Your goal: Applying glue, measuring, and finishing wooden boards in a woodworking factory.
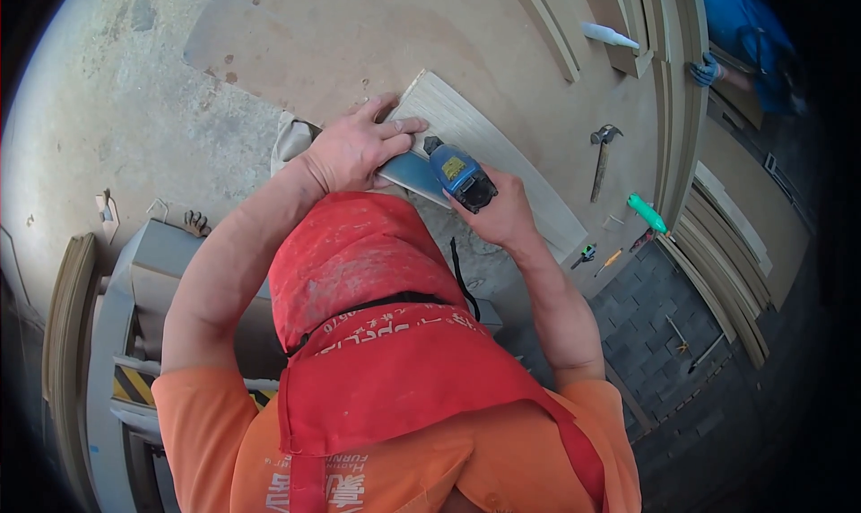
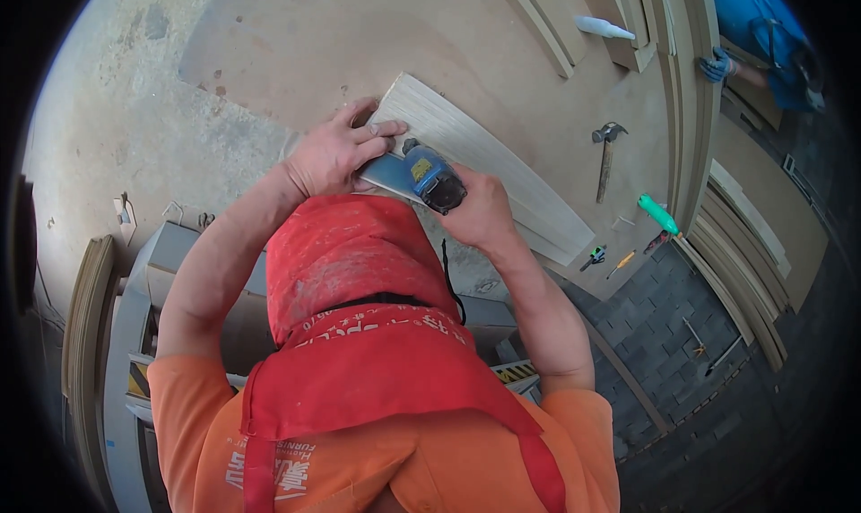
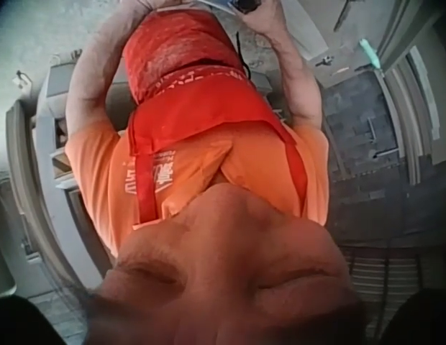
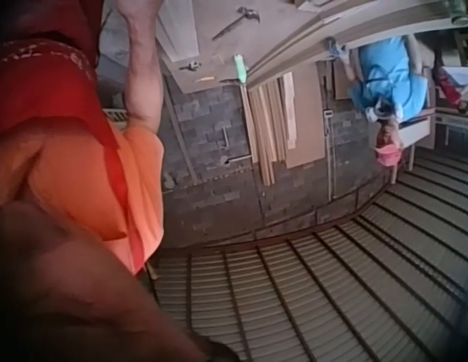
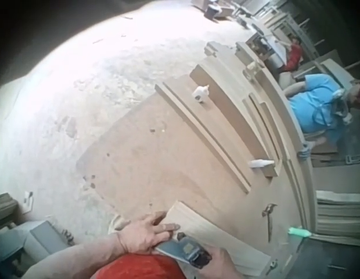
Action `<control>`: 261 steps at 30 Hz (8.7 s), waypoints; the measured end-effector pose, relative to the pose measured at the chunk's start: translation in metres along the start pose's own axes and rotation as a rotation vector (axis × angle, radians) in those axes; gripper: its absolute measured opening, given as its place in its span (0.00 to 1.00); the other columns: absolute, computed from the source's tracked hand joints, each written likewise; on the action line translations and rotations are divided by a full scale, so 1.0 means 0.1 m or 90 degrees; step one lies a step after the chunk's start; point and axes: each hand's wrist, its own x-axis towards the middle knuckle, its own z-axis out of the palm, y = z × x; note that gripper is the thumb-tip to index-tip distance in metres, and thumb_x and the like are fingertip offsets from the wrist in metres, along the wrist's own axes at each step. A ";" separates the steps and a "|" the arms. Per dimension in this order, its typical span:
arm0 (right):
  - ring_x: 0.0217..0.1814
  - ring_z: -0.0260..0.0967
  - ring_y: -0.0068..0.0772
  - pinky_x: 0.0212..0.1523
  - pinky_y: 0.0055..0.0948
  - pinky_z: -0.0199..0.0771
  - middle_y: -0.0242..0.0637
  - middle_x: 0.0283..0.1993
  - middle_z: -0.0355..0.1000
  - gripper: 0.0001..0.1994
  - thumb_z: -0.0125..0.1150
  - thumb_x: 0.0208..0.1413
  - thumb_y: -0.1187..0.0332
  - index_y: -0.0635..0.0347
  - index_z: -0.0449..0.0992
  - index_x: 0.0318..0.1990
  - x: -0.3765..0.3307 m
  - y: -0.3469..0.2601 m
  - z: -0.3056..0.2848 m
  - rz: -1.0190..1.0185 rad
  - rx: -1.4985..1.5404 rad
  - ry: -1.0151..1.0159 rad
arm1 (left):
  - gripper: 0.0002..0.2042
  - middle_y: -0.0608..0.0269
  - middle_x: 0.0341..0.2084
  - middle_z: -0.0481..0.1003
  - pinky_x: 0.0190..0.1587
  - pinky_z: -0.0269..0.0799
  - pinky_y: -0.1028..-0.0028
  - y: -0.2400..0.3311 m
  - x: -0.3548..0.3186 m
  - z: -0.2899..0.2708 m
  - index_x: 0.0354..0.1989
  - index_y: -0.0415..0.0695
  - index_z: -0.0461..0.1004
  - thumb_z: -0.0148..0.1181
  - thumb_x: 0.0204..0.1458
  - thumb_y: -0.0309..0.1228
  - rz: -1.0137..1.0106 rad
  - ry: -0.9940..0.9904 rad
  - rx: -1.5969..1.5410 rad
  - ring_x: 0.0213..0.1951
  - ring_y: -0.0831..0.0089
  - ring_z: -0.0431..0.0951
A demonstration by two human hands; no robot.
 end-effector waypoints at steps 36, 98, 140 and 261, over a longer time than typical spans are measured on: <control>0.41 0.85 0.48 0.45 0.39 0.82 0.48 0.37 0.84 0.22 0.79 0.54 0.53 0.61 0.83 0.47 -1.94 0.65 0.70 0.254 0.301 0.264 | 0.29 0.60 0.57 0.73 0.67 0.60 0.52 0.63 0.14 0.19 0.61 0.48 0.72 0.71 0.49 0.38 0.016 -0.064 0.292 0.62 0.57 0.71; 0.20 0.71 0.21 0.23 0.29 0.70 0.30 0.24 0.76 0.15 0.76 0.58 0.58 0.61 0.83 0.32 -3.14 5.48 -0.02 0.522 0.464 0.410 | 0.38 0.62 0.64 0.74 0.73 0.51 0.44 2.55 1.92 3.46 0.58 0.55 0.74 0.80 0.32 0.46 0.053 -0.063 0.306 0.71 0.57 0.67; 0.17 0.67 0.19 0.20 0.26 0.67 0.27 0.20 0.73 0.12 0.76 0.57 0.60 0.60 0.85 0.34 -1.71 2.70 0.29 0.375 0.415 0.293 | 0.33 0.69 0.65 0.72 0.68 0.60 0.49 1.03 0.21 0.79 0.52 0.55 0.76 0.83 0.32 0.40 -0.079 -0.046 0.322 0.70 0.57 0.67; 0.65 0.74 0.63 0.63 0.50 0.73 0.67 0.62 0.75 0.48 0.36 0.69 0.27 0.73 0.76 0.61 -3.48 5.55 1.22 0.580 0.561 0.561 | 0.20 0.72 0.17 0.66 0.21 0.55 0.72 2.97 0.48 3.62 0.32 0.51 0.79 0.59 0.67 0.54 -0.636 0.200 -0.787 0.17 0.78 0.61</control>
